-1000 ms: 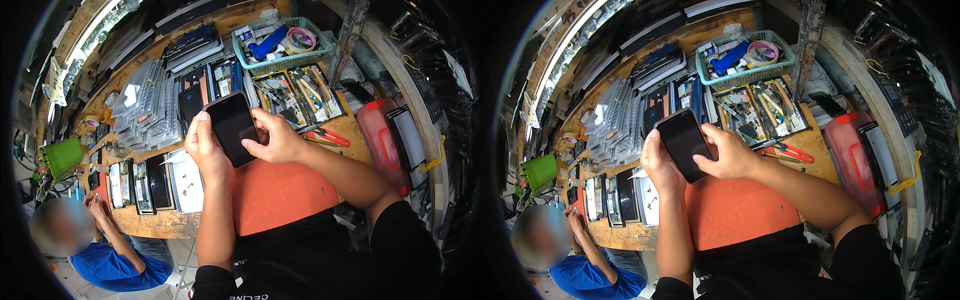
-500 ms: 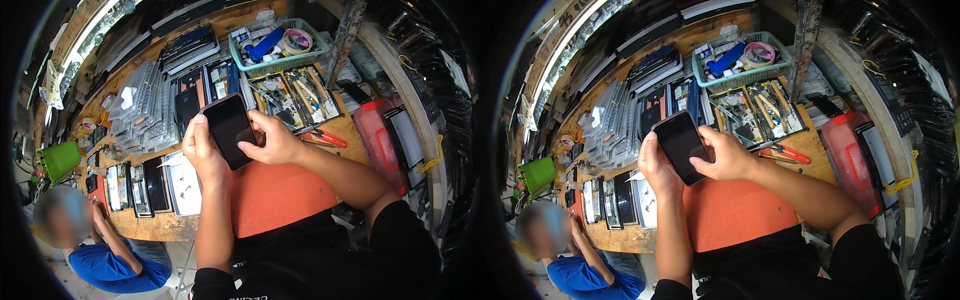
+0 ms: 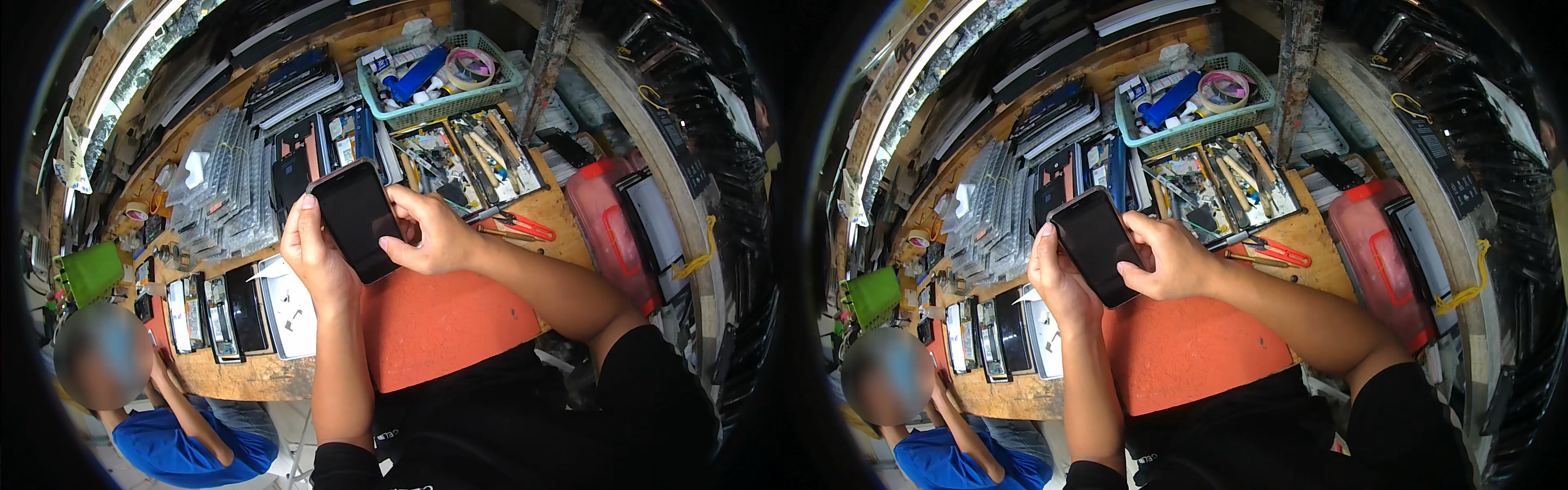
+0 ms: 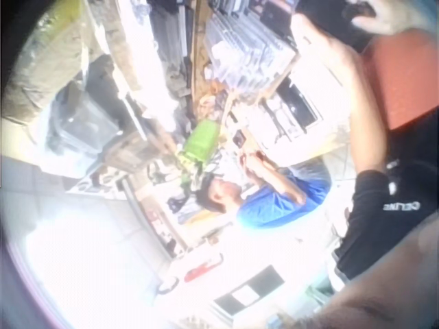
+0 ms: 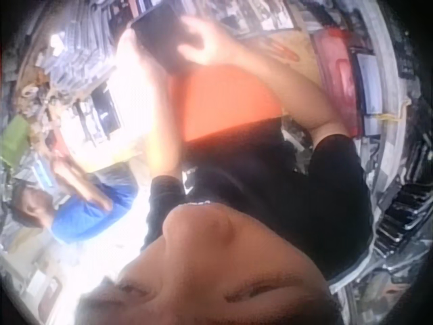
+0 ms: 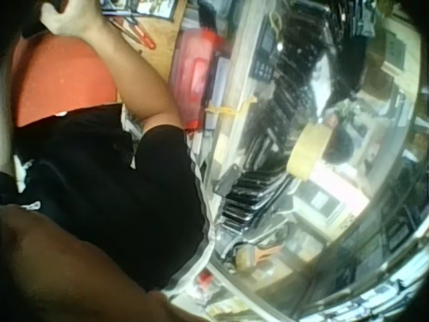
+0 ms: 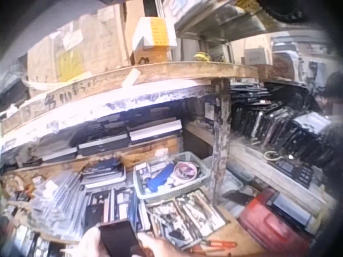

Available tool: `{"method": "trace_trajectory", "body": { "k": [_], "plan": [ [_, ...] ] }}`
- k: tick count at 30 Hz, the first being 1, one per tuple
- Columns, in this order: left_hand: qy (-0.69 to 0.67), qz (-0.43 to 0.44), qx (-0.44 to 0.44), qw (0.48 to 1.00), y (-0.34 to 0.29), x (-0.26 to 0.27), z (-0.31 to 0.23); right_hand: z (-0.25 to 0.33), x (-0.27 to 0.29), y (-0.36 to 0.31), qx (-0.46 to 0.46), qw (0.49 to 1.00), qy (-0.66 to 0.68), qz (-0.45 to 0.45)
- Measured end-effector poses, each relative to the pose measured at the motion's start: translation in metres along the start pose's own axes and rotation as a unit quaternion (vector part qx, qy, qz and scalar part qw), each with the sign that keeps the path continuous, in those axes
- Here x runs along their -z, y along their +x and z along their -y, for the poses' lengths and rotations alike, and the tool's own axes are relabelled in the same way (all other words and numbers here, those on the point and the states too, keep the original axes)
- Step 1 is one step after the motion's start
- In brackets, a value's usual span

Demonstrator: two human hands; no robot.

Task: The person holds a smartphone with both hands and repeatedly taps and swipes the screen while the display remains off. The person then places the phone on the table and walks to another area to interact with a machine.

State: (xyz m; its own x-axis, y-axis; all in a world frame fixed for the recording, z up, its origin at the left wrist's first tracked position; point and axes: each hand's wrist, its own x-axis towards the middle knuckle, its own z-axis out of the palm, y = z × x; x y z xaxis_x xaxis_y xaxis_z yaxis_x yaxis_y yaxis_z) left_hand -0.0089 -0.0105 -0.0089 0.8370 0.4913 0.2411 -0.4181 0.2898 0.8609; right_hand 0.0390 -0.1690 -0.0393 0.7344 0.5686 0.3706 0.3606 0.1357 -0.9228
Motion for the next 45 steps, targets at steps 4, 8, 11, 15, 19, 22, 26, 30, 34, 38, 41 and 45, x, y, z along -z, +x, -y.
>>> {"method": "trace_trajectory", "body": {
  "k": [4,8,11,15,19,22,26,30,34,38,41,45],
  "plan": [
    [0.004,-0.011,0.001,1.000,0.001,0.001,0.002,-0.003,0.003,-0.001,0.002,1.000,-0.003,0.015],
    [0.004,-0.004,-0.002,1.000,0.001,0.004,0.001,-0.006,0.002,-0.001,0.009,1.000,-0.012,0.018],
    [0.006,-0.002,-0.008,1.000,0.001,0.004,-0.001,0.004,0.006,0.000,-0.023,0.997,-0.037,0.061],
    [0.002,0.003,-0.013,1.000,0.001,0.003,-0.001,0.002,0.005,0.000,-0.012,0.998,-0.011,0.060],
    [0.011,-0.015,-0.011,1.000,0.000,0.001,0.000,-0.001,0.003,-0.002,-0.003,0.998,-0.030,0.054],
    [0.005,-0.026,0.008,1.000,-0.001,-0.005,-0.003,-0.006,0.001,-0.002,-0.011,0.998,-0.046,0.044],
    [0.008,-0.013,0.004,1.000,0.000,0.001,-0.001,-0.010,0.002,-0.003,-0.006,0.997,-0.055,0.044],
    [0.016,-0.024,-0.012,0.999,-0.002,-0.002,-0.002,-0.006,0.003,-0.002,-0.012,0.997,-0.047,0.057],
    [0.007,-0.013,-0.005,1.000,-0.001,0.000,0.000,-0.003,0.003,-0.002,-0.001,0.999,-0.026,0.048],
    [-0.004,-0.013,-0.003,1.000,-0.001,-0.003,-0.002,0.000,0.000,-0.001,0.025,0.998,-0.022,0.045],
    [-0.005,-0.007,-0.003,1.000,-0.001,0.000,-0.001,-0.009,-0.004,-0.003,0.041,0.998,-0.037,0.031],
    [-0.007,-0.005,-0.013,1.000,-0.003,0.001,0.001,-0.004,-0.007,-0.003,0.053,0.997,-0.050,0.024]
  ]
}}
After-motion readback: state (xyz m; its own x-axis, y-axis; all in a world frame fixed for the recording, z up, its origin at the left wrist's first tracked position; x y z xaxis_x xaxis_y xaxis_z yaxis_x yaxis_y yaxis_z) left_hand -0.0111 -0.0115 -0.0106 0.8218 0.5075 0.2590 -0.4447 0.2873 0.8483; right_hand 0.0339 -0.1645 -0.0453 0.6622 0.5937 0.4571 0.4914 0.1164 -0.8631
